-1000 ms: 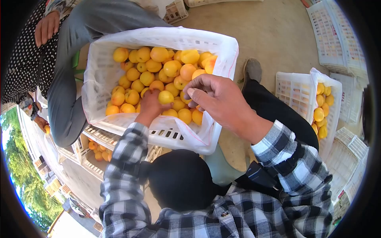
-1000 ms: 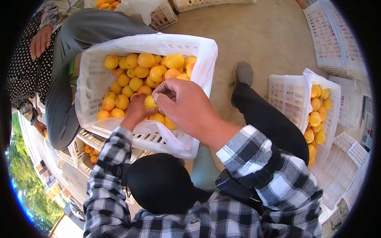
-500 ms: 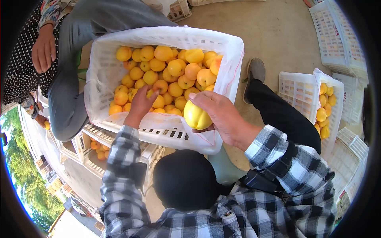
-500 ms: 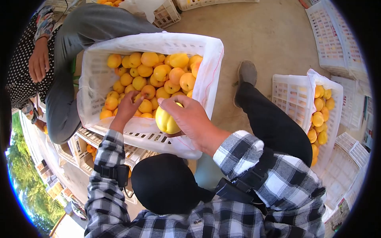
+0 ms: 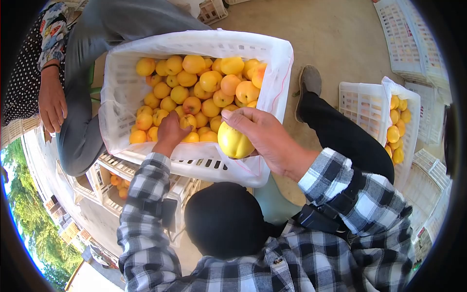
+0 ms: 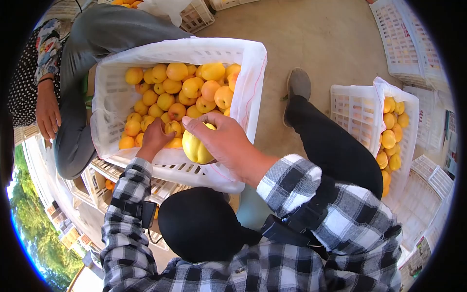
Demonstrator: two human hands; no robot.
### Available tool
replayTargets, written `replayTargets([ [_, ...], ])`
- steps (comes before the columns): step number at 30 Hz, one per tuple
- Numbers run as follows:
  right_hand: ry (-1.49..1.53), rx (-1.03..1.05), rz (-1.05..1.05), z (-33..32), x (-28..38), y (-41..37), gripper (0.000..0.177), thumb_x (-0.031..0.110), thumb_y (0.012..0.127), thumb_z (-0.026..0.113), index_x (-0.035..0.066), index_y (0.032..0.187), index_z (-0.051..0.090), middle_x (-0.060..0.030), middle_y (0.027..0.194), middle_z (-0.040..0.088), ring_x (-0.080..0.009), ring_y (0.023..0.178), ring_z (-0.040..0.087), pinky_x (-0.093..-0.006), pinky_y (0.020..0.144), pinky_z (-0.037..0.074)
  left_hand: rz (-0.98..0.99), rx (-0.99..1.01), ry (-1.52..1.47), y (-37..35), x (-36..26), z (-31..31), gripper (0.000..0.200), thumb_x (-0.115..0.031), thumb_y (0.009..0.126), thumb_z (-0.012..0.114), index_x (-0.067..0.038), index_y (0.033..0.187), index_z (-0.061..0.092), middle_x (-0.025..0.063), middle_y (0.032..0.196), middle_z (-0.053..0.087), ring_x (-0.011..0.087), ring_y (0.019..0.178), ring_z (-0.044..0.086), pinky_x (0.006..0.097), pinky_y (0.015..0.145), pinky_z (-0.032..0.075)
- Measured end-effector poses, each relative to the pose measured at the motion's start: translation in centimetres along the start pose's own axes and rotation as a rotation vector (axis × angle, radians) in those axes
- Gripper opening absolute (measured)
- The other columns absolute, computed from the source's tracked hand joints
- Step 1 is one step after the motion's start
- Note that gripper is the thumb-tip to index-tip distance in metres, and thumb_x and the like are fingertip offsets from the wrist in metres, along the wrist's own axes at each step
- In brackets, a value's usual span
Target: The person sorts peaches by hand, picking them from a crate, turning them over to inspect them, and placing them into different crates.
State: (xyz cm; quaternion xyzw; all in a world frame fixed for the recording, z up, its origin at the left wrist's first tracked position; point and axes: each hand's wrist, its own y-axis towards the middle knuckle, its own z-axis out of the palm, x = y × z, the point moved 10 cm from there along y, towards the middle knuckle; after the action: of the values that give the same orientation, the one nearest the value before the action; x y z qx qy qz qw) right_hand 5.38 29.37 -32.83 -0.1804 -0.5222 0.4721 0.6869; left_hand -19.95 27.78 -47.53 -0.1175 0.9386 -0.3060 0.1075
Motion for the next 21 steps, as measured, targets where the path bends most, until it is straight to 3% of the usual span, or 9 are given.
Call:
replayTargets([
  [9,0.041,0.003,-0.011,-0.3,-0.7,0.4,0.043,0.044,0.095,0.058,0.001,0.102,0.062,-0.0051,0.089,0.061,-0.0109,0.080,0.059,-0.0271,0.070,0.052,-0.077,0.033,0.016,0.5,-0.3,1.4,0.069,-0.044,0.065,0.082,-0.001,0.109,0.050,0.0202,0.098,0.067,0.0352,0.094,0.065,0.0420,0.077,0.053],
  [11,0.077,-0.019,0.008,-0.3,-0.6,0.2,0.044,0.043,0.096,0.056,0.000,0.098,0.064,-0.0056,0.088,0.062,-0.0112,0.079,0.059,-0.0275,0.071,0.051,-0.054,0.041,0.016,0.1,-1.1,0.3,0.071,-0.044,0.065,0.083,-0.002,0.112,0.051,0.0205,0.096,0.067,0.0358,0.094,0.065,0.0426,0.077,0.053],
  [13,0.069,-0.033,0.022,-0.5,-0.9,0.5,0.045,0.044,0.096,0.056,0.000,0.095,0.065,-0.0067,0.088,0.063,-0.0114,0.079,0.059,-0.0265,0.072,0.050,0.144,-0.088,-0.122,-1.1,-3.3,-3.0,0.066,-0.032,0.068,0.083,-0.002,0.117,0.051,0.0185,0.102,0.065,0.0297,0.097,0.066,0.0384,0.081,0.053],
  [14,0.072,-0.034,0.018,-0.6,-0.7,0.5,0.045,0.044,0.096,0.056,0.000,0.095,0.065,-0.0067,0.088,0.063,-0.0114,0.079,0.059,-0.0265,0.072,0.050,0.147,-0.089,-0.118,-1.6,-3.6,-3.9,0.066,-0.032,0.068,0.083,-0.002,0.117,0.051,0.0185,0.102,0.065,0.0297,0.097,0.066,0.0384,0.081,0.053],
  [16,0.054,0.077,0.072,0.3,-0.7,0.2,0.047,0.044,0.096,0.056,-0.001,0.091,0.066,-0.0089,0.089,0.065,-0.0123,0.079,0.060,-0.0258,0.074,0.050,0.338,-0.052,-0.771,-3.5,-5.8,-6.2,0.065,-0.013,0.071,0.082,-0.003,0.127,0.049,0.0132,0.115,0.060,0.0207,0.106,0.061,0.0330,0.090,0.051],
  [17,0.055,0.082,0.071,0.3,-1.0,0.4,0.047,0.044,0.096,0.056,-0.001,0.091,0.066,-0.0089,0.089,0.065,-0.0123,0.079,0.060,-0.0258,0.074,0.050,0.336,-0.055,-0.767,-4.6,-6.7,-7.7,0.065,-0.013,0.071,0.082,-0.003,0.127,0.049,0.0132,0.115,0.060,0.0207,0.106,0.061,0.0330,0.090,0.051],
  [19,-0.103,0.087,0.031,0.4,-1.6,1.1,0.050,0.048,0.093,0.056,-0.001,0.100,0.066,-0.0126,0.097,0.066,-0.0169,0.082,0.062,-0.0287,0.078,0.049,0.475,0.102,-1.155,-7.7,-10.8,-10.7,0.072,0.001,0.072,0.079,-0.003,0.135,0.044,0.0081,0.124,0.052,0.0166,0.114,0.053,0.0302,0.099,0.046],
  [21,-0.132,0.074,0.003,1.2,-1.0,0.9,0.050,0.047,0.092,0.059,0.000,0.108,0.063,-0.0122,0.101,0.065,-0.0167,0.085,0.062,-0.0284,0.079,0.049,0.500,0.119,-1.147,-10.0,-12.6,-12.4,0.079,0.002,0.070,0.081,-0.004,0.138,0.042,0.0088,0.128,0.051,0.0177,0.119,0.051,0.0312,0.103,0.043],
])
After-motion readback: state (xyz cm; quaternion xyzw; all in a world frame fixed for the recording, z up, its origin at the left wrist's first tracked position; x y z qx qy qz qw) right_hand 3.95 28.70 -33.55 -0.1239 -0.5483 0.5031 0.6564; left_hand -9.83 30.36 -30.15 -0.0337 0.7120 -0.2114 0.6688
